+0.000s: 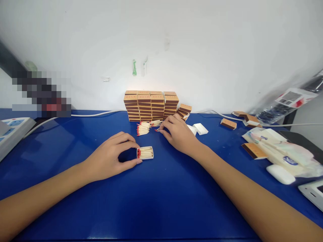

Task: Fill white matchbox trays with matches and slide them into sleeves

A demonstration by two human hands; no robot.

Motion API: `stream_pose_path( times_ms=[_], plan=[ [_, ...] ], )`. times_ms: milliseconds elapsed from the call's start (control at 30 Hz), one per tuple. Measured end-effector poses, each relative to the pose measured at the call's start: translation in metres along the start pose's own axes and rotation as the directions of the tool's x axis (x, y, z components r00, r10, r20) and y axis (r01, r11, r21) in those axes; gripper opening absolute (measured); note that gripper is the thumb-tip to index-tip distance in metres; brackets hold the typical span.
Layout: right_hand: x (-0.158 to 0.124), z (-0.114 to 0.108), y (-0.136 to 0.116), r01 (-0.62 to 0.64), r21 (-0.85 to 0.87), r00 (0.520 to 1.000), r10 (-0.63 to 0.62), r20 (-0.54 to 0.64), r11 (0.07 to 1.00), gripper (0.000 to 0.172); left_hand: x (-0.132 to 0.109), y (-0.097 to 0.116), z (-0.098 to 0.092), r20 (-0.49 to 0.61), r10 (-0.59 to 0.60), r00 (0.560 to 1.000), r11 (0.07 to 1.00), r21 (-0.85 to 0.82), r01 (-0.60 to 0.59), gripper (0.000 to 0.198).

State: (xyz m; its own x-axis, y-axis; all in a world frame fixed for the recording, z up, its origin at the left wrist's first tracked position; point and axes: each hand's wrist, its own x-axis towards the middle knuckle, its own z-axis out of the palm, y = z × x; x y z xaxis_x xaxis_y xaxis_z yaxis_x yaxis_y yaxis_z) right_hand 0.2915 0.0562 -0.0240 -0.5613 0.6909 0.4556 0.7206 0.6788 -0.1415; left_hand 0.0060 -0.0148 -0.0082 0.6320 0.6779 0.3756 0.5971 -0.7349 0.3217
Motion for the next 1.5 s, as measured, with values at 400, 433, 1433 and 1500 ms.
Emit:
stream_pose_path(
  times_ms=[400,433,1433,1500],
  plan=[
    [-0.0014,0.0010,0.0063,-0.033,0.054,0.998,0.030,0.052,0.998,0.014,-0.0016,-0.0008,0.0000,-0.002,0.010,1.000,1.000,0.008,-0.010,0.028],
    [-0.0015,0.0008,0.0061,-0.030,0.058,0.999,0.027,0.046,0.998,0.014,-0.0016,-0.0008,0.0000,-0.004,0.011,1.000,1.000,0.008,-0.011,0.028],
    [-0.0042,-0.0004,0.0031,-0.031,-0.022,0.991,0.034,0.131,0.999,0.027,-0.0025,-0.0010,0.0001,0.017,0.005,1.000,1.000,0.014,-0.006,0.029],
    [-0.0045,-0.0005,0.0035,-0.024,-0.016,0.993,0.026,0.118,1.000,0.027,-0.0022,-0.0011,0.0000,0.016,0.006,1.000,1.000,0.015,-0.006,0.029]
  ],
)
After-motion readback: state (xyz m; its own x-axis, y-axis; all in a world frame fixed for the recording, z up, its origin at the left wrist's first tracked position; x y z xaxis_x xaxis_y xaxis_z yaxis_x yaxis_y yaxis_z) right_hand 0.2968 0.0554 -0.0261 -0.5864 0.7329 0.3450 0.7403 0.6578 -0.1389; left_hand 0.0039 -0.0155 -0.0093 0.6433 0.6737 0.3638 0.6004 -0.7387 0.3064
